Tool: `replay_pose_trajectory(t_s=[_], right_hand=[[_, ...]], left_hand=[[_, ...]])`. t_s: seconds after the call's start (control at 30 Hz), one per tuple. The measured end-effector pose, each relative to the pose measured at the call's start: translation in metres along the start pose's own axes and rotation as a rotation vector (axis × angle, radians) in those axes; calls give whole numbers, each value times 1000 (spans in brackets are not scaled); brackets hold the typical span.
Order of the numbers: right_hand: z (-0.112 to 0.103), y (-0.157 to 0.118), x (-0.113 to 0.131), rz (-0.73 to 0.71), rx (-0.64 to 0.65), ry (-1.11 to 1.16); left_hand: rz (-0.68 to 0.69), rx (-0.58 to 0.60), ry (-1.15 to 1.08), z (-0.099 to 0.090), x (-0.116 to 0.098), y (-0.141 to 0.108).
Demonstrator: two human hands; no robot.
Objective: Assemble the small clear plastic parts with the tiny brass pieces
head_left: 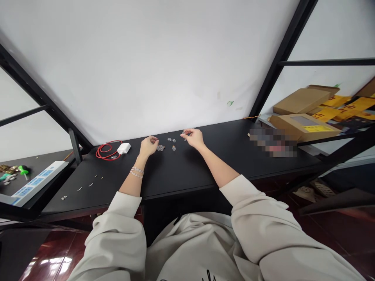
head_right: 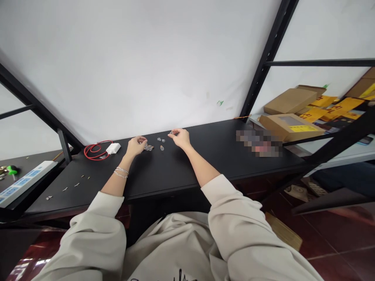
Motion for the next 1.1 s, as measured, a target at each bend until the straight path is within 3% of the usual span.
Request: replay_pose_trajectory(t_s=[0.27,0.57,0.83,1.1], right_hand=[[-20,4,-2,56,-76,-24],[-15,1,-2,35,26,-67],[-11,1,0,99,67,-9],[19,-12,0,-30,354,-309]], left_hand=[[-7,37,-17,6,-5,-3],[-2,83,-64,16,-11,-7],[22,188,-138,32,-20,-15],[155,356,-130,58,-28,-28]])
Point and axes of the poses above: each hand's wrist, its own y-axis towards the middle knuckle, its own z-axis out of the palm, x = y × z, the point moved 4 cm from there along y, towards the middle knuckle, and after that the axes turned 12 degrees about -y, right-handed, at the moved point
